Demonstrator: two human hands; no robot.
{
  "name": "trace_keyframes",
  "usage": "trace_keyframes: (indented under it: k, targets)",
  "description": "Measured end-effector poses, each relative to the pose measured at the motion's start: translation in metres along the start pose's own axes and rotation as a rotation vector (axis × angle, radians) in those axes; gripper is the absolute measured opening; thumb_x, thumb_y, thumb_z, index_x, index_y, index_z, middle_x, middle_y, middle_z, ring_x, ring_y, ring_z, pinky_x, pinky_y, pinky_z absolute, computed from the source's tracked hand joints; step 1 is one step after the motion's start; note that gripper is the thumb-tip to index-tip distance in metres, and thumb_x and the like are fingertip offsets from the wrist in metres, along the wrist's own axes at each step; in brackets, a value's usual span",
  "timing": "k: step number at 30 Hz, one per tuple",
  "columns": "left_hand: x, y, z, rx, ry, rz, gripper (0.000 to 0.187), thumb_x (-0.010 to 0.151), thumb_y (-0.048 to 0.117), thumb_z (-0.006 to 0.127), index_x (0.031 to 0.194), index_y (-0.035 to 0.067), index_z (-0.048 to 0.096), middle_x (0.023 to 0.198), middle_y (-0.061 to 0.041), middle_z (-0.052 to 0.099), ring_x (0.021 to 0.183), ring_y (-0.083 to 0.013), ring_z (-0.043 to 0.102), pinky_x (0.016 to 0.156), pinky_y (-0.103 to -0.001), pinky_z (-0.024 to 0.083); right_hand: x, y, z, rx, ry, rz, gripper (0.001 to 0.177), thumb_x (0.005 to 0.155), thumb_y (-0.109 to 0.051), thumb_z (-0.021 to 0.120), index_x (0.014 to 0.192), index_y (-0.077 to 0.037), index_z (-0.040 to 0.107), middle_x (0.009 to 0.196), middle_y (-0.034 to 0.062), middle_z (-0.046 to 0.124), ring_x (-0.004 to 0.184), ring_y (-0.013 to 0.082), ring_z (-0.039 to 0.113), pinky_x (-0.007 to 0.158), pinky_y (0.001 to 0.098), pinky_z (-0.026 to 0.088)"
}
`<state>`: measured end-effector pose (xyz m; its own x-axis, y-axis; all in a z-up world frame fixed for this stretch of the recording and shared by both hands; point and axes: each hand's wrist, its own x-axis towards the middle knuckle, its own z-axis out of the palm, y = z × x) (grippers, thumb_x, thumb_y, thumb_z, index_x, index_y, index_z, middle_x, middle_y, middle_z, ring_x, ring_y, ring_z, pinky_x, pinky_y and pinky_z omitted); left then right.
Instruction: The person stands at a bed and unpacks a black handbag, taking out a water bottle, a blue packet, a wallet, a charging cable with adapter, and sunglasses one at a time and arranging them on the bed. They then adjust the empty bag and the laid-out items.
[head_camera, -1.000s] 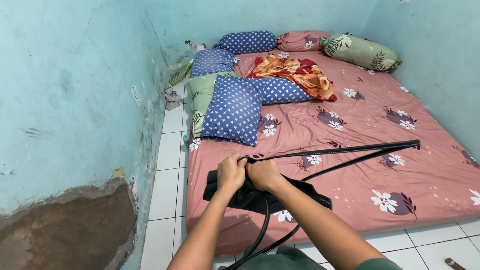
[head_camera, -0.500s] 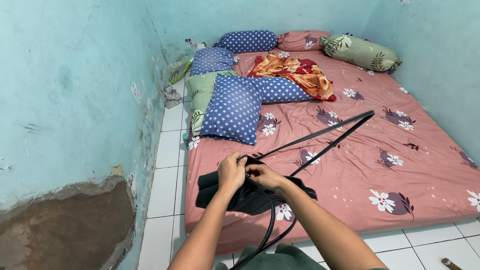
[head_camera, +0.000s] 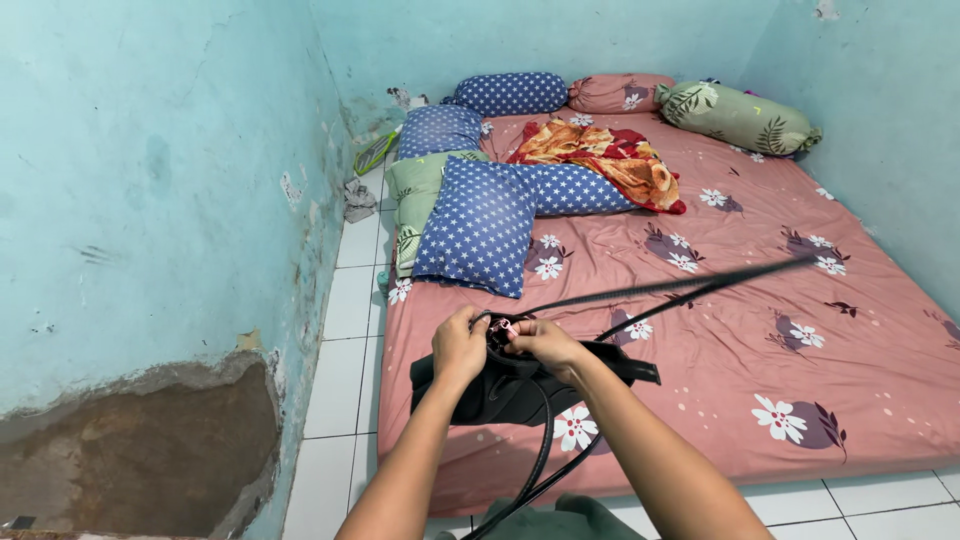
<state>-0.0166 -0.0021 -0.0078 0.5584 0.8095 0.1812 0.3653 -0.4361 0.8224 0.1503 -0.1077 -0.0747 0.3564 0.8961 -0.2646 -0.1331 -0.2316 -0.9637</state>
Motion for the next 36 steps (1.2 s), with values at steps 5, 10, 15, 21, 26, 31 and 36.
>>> trace_keyframes:
  k: [5,10,15,21,26,31,36]
  targets:
    - [-0.001,0.002,0.003,-0.044,0.017,-0.009,0.023,0.091,0.026,0.068,0.088,0.004,0.066,0.083,-0.018,0.071,0.084,-0.0391,0.070,0.074,-0.048,0.051,-0.005,-0.006,0.008,-0.311,0.085,-0.014,0.011,0.086,-0.017,0.076,0.089,-0.007,0.076,0.079,-0.0046,0.069,0.072,0.0046,0.057,0.067,0.0234,0.047]
    - [0.000,0.008,0.000,-0.064,0.017,-0.005,0.025,0.091,0.028,0.069,0.085,0.004,0.065,0.078,-0.017,0.070,0.077,-0.0372,0.069,0.070,-0.047,0.050,-0.011,0.000,-0.003,-0.261,0.132,0.041,0.020,0.095,-0.022,0.068,0.094,-0.005,0.079,0.081,0.0002,0.069,0.075,0.0080,0.059,0.070,0.0228,0.046]
    - [0.008,0.010,-0.017,-0.115,0.036,0.046,0.022,0.089,0.026,0.070,0.084,0.005,0.066,0.071,-0.014,0.068,0.068,-0.0321,0.068,0.065,-0.043,0.049,-0.027,0.016,-0.033,0.458,-0.023,0.000,0.019,0.103,-0.021,0.067,0.109,-0.003,0.069,0.098,0.0012,0.070,0.079,0.0117,0.058,0.077,0.0271,0.048]
    - [0.012,0.014,-0.034,-0.105,-0.022,0.069,0.024,0.092,0.025,0.070,0.084,0.003,0.064,0.068,-0.013,0.066,0.062,-0.0278,0.064,0.061,-0.040,0.047,-0.037,0.008,-0.037,0.392,0.102,0.084,0.019,0.095,-0.013,0.066,0.111,-0.003,0.069,0.100,0.0053,0.074,0.085,0.0173,0.071,0.083,0.0319,0.058]
    - [0.013,0.010,-0.054,-0.171,-0.032,0.159,0.018,0.091,0.022,0.069,0.087,0.004,0.066,0.069,-0.010,0.066,0.061,-0.0222,0.062,0.060,-0.037,0.047,-0.035,-0.003,-0.040,0.179,0.255,-0.003,0.019,0.094,-0.010,0.069,0.109,0.002,0.074,0.094,0.0065,0.074,0.079,0.0137,0.070,0.075,0.0283,0.061]
    - [0.016,0.007,-0.061,-0.132,-0.011,0.069,0.021,0.092,0.023,0.069,0.086,0.004,0.065,0.067,-0.009,0.065,0.059,-0.0214,0.060,0.058,-0.037,0.045,-0.042,-0.002,-0.055,0.051,0.361,-0.096,0.019,0.093,-0.011,0.071,0.106,0.002,0.075,0.091,0.0058,0.075,0.075,0.0116,0.069,0.068,0.0260,0.058]
    - [0.020,0.002,-0.058,-0.136,-0.030,-0.021,0.021,0.093,0.024,0.069,0.085,0.005,0.066,0.061,-0.009,0.061,0.055,-0.0203,0.059,0.056,-0.038,0.044,-0.046,0.005,-0.076,-0.056,0.443,-0.131,0.013,0.093,-0.010,0.073,0.101,0.001,0.076,0.083,0.0051,0.072,0.068,0.0101,0.062,0.061,0.0251,0.052]
